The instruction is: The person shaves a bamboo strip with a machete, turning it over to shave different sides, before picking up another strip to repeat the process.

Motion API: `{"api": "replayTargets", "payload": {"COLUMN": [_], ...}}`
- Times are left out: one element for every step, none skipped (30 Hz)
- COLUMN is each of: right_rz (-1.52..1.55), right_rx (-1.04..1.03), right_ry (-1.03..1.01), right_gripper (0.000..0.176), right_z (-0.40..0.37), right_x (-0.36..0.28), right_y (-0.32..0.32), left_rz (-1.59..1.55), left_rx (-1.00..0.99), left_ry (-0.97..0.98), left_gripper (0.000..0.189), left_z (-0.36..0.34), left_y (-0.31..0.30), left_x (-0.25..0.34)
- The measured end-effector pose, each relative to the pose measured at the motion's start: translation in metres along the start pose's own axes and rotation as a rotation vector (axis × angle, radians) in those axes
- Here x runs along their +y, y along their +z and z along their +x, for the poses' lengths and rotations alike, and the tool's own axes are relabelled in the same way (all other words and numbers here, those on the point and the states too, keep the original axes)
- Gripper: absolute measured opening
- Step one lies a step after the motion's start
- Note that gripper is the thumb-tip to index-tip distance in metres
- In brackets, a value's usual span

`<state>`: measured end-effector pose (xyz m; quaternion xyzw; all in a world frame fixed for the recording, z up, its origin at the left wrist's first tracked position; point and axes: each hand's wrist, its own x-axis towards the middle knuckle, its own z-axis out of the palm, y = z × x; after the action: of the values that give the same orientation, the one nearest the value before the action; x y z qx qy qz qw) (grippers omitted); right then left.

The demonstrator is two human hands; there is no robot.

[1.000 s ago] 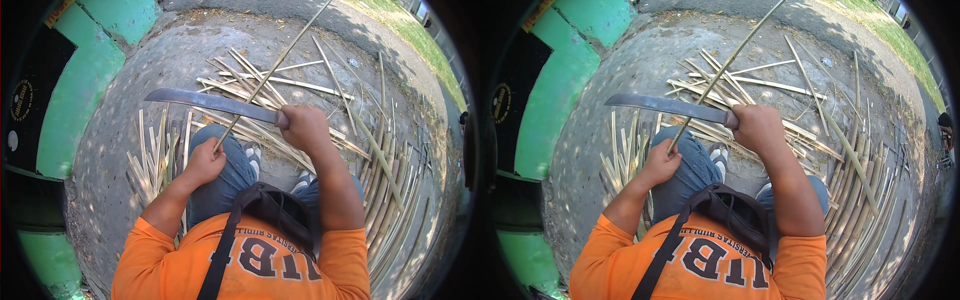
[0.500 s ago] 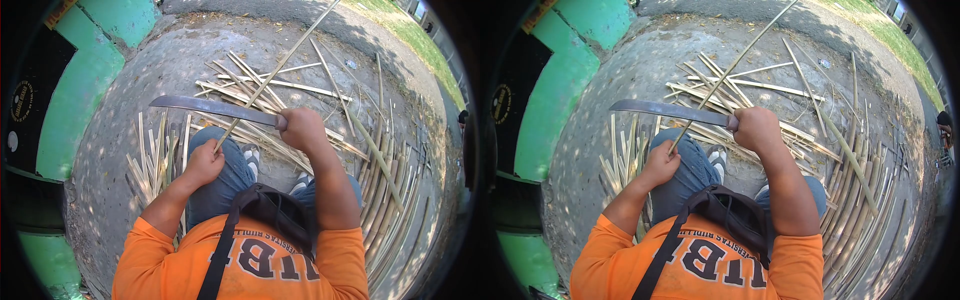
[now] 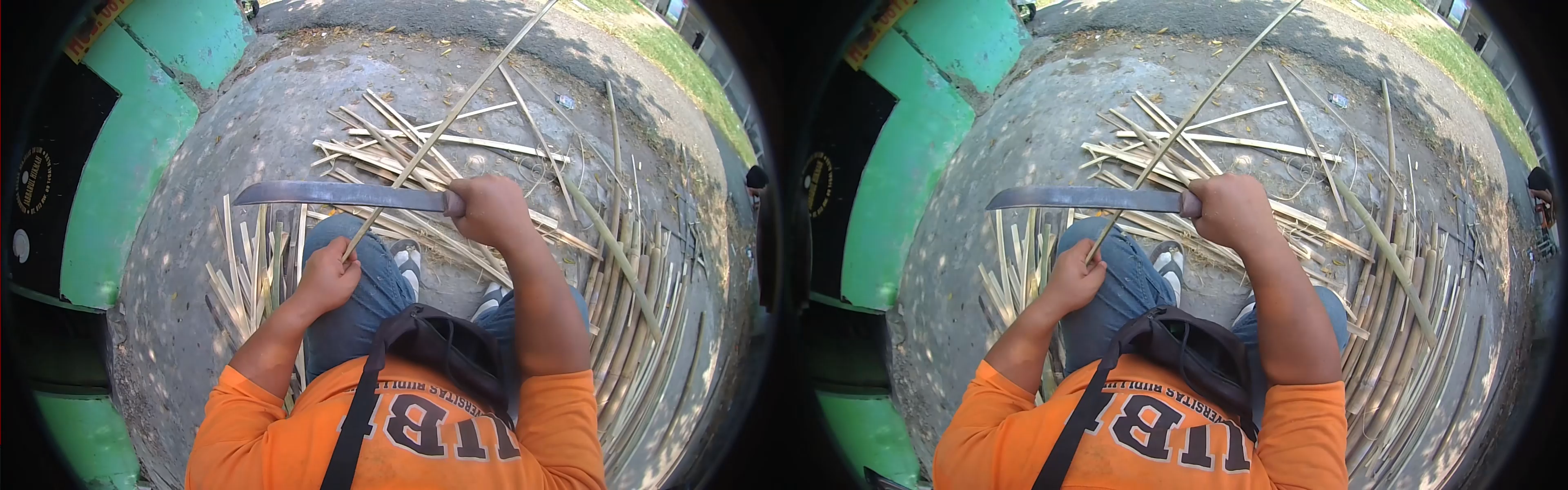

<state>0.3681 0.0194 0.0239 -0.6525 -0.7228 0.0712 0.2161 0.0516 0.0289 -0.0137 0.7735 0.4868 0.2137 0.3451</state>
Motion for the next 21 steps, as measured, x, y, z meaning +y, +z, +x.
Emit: {"api": "replayTargets", "payload": {"right_rz": [-0.008, 0.007, 0.021, 0.034, 0.053, 0.072, 0.091, 0.101, 0.094, 0.088, 0.083, 0.096, 0.150, 0.204, 0.258, 0.285, 0.305, 0.339, 0.372, 0.405, 0.441], "right_rx": [-0.040, -0.010, 0.023, 0.057, 0.093, 0.131, 0.170, 0.256, 0.302, 0.346, 0.391, 0.381, 0.393, 0.404, 0.418, 0.447, 0.488, 0.496, 0.502, 0.537, 0.569], "right_ry": [-0.005, 0.022, 0.047, 0.071, 0.126, 0.183, 0.239, 0.338, 0.393, 0.448, 0.502, 0.553, 0.573, 0.591, 0.608, 0.572, 0.529, 0.518, 0.507, 0.499, 0.491], "right_gripper": [0.011, 0.011, 0.011, 0.011, 0.013, 0.014, 0.015, 0.021, 0.022, 0.023, 0.024, 0.028, 0.029, 0.030, 0.032, 0.035, 0.035, 0.035, 0.035, 0.035, 0.035], "right_z": [0.002, 0.004, 0.006, 0.008, 0.009, 0.010, 0.012, 0.011, 0.012, 0.012, 0.012, 0.012, 0.010, 0.007, 0.004, 0.002, 0.001, 0.000, -0.001, -0.002, -0.005], "right_x": [0.001, 0.006, 0.016, 0.025, 0.033, 0.038, 0.041, 0.043, 0.047, 0.054, 0.063, 0.066, 0.068, 0.070, 0.069, 0.072, 0.074, 0.074, 0.074, 0.075, 0.073], "right_y": [0.000, 0.003, 0.007, 0.009, 0.010, 0.005, 0.001, -0.001, -0.003, -0.002, -0.002, -0.005, -0.009, -0.011, -0.017, -0.018, -0.017, -0.018, -0.019, -0.021, -0.024], "left_rz": [0.019, 0.039, 0.059, 0.063, 0.066, 0.069, 0.055, 0.041, 0.027, 0.023, 0.019, 0.018, 0.022, 0.026, 0.031, 0.024, 0.017, 0.010, 0.016, 0.022, 0.030], "left_rx": [0.011, 0.025, 0.041, 0.045, 0.047, 0.049, 0.032, 0.014, -0.004, -0.015, -0.025, -0.034, -0.038, -0.041, -0.045, -0.048, -0.051, -0.054, -0.045, -0.038, -0.032], "left_ry": [0.018, 0.037, 0.059, 0.056, 0.054, 0.055, 0.037, 0.018, 0.000, 0.000, 0.002, 0.004, 0.017, 0.030, 0.045, 0.042, 0.039, 0.034, 0.055, 0.073, 0.087], "left_gripper": [0.012, 0.012, 0.012, 0.012, 0.013, 0.013, 0.013, 0.013, 0.013, 0.013, 0.013, 0.013, 0.013, 0.013, 0.014, 0.014, 0.014, 0.015, 0.015, 0.015, 0.015], "left_z": [-0.001, -0.002, -0.002, -0.002, -0.003, -0.003, -0.003, -0.003, -0.003, -0.003, -0.002, -0.001, -0.001, -0.001, -0.001, -0.001, -0.002, -0.004, -0.006, -0.009, -0.012], "left_y": [0.001, 0.001, 0.001, 0.000, -0.001, -0.002, -0.003, -0.004, -0.005, -0.005, -0.005, -0.005, -0.005, -0.006, -0.006, -0.006, -0.006, -0.006, -0.006, -0.006, -0.009], "left_x": [-0.002, -0.003, -0.003, -0.003, -0.002, 0.000, 0.001, 0.001, 0.001, 0.001, 0.000, -0.001, -0.001, -0.001, 0.000, 0.001, 0.002, 0.004, 0.005, 0.007, 0.013]}}
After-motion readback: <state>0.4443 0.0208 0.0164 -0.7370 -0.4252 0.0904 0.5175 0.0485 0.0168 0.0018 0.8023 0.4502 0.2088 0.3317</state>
